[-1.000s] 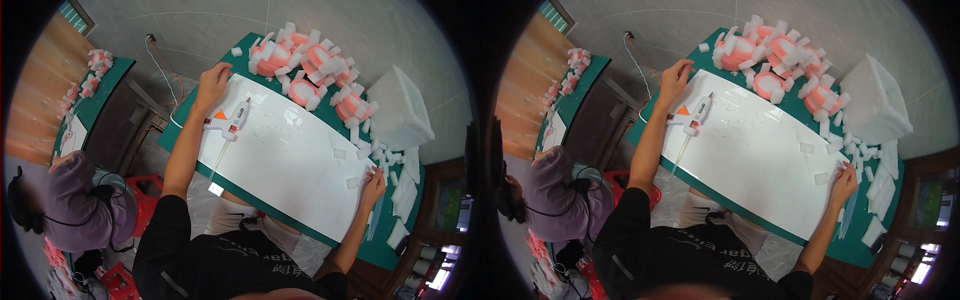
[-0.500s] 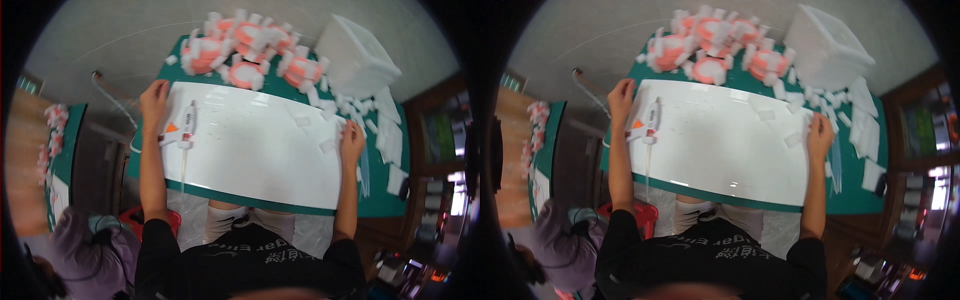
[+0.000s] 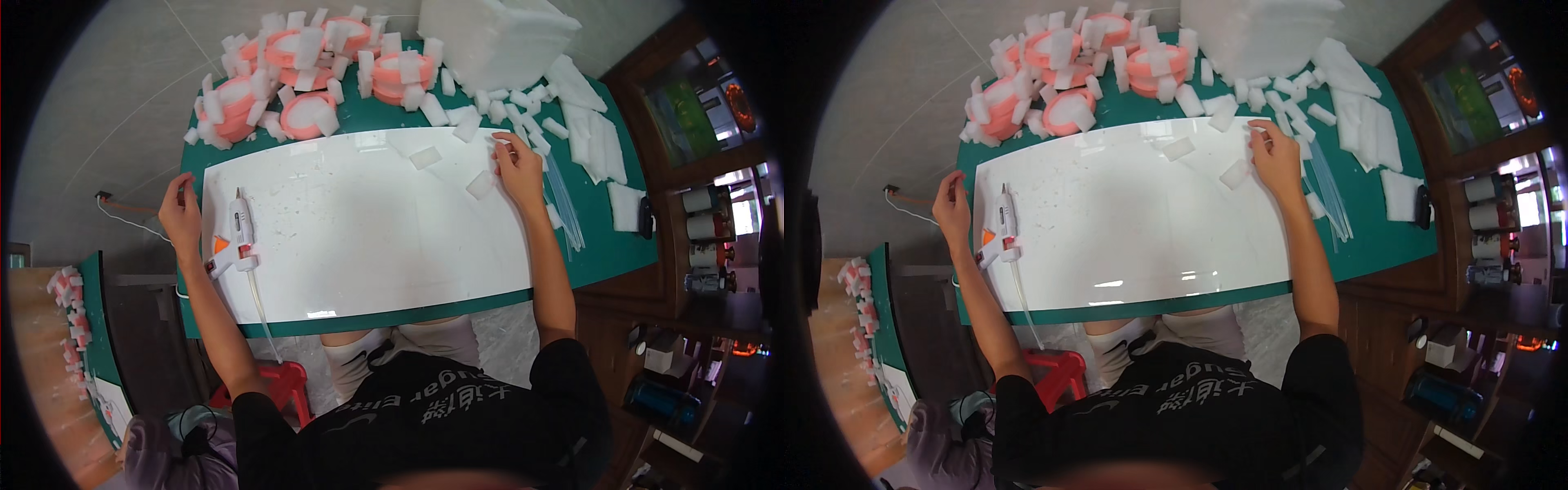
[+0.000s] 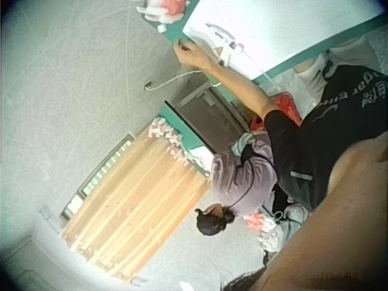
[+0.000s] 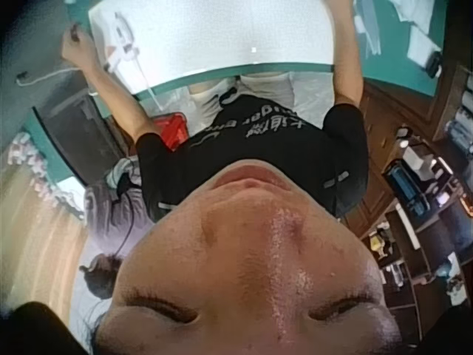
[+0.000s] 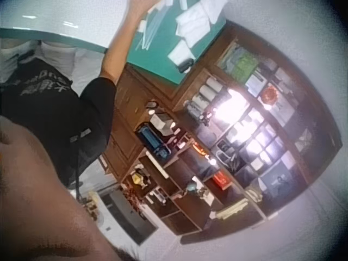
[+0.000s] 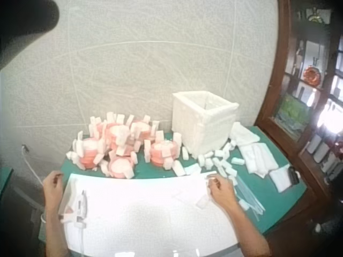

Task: Assembling foam pieces using a hot glue gun.

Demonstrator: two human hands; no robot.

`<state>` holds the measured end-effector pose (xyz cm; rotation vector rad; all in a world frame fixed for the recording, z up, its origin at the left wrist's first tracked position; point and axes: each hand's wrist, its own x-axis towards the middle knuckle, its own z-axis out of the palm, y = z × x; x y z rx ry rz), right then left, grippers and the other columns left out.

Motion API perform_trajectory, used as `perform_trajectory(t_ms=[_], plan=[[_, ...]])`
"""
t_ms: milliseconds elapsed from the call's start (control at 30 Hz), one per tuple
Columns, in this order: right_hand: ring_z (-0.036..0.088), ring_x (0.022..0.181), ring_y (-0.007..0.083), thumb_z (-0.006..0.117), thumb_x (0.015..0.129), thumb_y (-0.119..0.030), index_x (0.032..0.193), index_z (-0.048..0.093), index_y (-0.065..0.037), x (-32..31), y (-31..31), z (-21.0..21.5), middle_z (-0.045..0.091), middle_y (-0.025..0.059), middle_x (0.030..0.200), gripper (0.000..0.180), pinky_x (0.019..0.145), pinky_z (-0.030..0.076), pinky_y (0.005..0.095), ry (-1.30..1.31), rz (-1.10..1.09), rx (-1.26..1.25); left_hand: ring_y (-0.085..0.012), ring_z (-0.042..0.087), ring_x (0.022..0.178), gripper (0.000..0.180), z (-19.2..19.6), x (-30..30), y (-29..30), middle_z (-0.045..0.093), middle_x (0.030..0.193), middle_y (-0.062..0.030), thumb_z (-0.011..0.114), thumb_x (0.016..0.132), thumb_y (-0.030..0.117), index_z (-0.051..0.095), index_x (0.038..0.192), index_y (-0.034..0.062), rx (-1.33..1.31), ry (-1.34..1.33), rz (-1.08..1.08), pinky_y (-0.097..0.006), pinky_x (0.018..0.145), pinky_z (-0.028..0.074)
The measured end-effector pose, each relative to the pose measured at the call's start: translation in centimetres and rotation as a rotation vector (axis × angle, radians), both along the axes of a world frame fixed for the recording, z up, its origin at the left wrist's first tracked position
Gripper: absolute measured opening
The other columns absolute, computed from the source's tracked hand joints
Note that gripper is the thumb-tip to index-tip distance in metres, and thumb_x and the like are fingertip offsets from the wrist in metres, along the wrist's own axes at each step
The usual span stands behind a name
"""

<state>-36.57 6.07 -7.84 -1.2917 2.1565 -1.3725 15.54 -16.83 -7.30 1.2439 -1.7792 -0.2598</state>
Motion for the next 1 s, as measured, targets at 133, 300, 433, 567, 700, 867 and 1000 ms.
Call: perform_trajectory(t_ms=[133, 300, 433, 567, 700, 867, 1000], plan=[[0.057, 0.054, 0.0102, 0.06, 0.092, -0.014, 0.107, 0.07, -0.006, 0.6, 0.2, 0.3, 0.067, 0.0077, 0.072, 0.019, 0.051, 0.042, 0.0263, 0.075, 0.07, 0.028, -0.0077, 0.056, 0.064, 0.015, -0.1, 0.1, -0.1, 0.072, 0.087, -0.0059, 0.06, 0.095, 0.009, 0.069, 0.105, 0.0019, 0.014, -0.003, -0.012, -0.024, 0.06, 0.047], [0.049, 0.05, 0.0084, 0.064, 0.089, -0.015, 0.105, 0.072, -0.007, 1.4, 0.4, 0.7, 0.066, 0.0053, 0.068, 0.019, 0.049, 0.039, 0.0256, 0.099, 0.165, 0.053, -0.0074, 0.055, 0.062, 0.015, -0.3, 0.3, 0.1, 0.072, 0.086, -0.0053, 0.06, 0.095, 0.009, 0.069, 0.105, 0.0018, 0.024, -0.014, 0.002, -0.024, 0.059, 0.046], [0.044, 0.05, 0.0053, 0.066, 0.087, -0.014, 0.105, 0.072, -0.008, 1.6, 0.5, 0.6, 0.064, 0.0028, 0.065, 0.021, 0.048, 0.036, 0.0248, 0.061, 0.215, 0.092, -0.0059, 0.054, 0.062, 0.015, -0.3, 0.2, 0.2, 0.071, 0.084, -0.0042, 0.06, 0.095, 0.009, 0.069, 0.105, 0.002, 0.033, -0.015, -0.003, -0.023, 0.057, 0.045], [0.04, 0.05, 0.0027, 0.067, 0.086, -0.011, 0.105, 0.073, -0.008, 1.2, 0.3, 0.5, 0.064, 0.0004, 0.066, 0.021, 0.047, 0.032, 0.0227, 0.038, 0.237, 0.1, -0.0052, 0.054, 0.061, 0.016, -0.2, -0.1, -0.1, 0.071, 0.083, -0.0037, 0.06, 0.095, 0.01, 0.069, 0.106, 0.0021, 0.028, -0.028, -0.004, -0.023, 0.056, 0.044], [0.038, 0.051, 0.0022, 0.067, 0.086, -0.011, 0.104, 0.073, -0.007, 1.6, 0.3, 0.8, 0.061, -0.0011, 0.065, 0.019, 0.048, 0.029, 0.0222, 0.026, 0.246, 0.098, -0.0056, 0.057, 0.064, 0.017, -0.4, 0.0, -0.4, 0.072, 0.084, -0.0044, 0.06, 0.095, 0.01, 0.069, 0.108, 0.0023, 0.061, -0.015, -0.009, -0.023, 0.06, 0.046], [0.036, 0.053, 0.0022, 0.068, 0.087, -0.012, 0.102, 0.073, -0.006, 1.4, 0.1, 0.2, 0.052, -0.0048, 0.062, 0.017, 0.049, 0.027, 0.0224, 0.054, 0.259, 0.103, -0.0066, 0.06, 0.067, 0.018, -0.1, 0.1, -0.1, 0.073, 0.085, -0.0056, 0.061, 0.095, 0.009, 0.069, 0.109, 0.0028, 0.069, -0.036, 0.003, -0.023, 0.063, 0.048], [0.036, 0.055, 0.0021, 0.068, 0.088, -0.012, 0.102, 0.073, -0.006, 1.6, 0.3, 0.2, 0.047, -0.0061, 0.062, 0.016, 0.05, 0.026, 0.0224, 0.033, 0.26, 0.089, -0.0067, 0.06, 0.066, 0.017, 0.0, -0.2, 0.2, 0.072, 0.085, -0.0059, 0.061, 0.094, 0.009, 0.07, 0.107, 0.0028, 0.072, -0.053, 0.002, -0.024, 0.063, 0.049]])
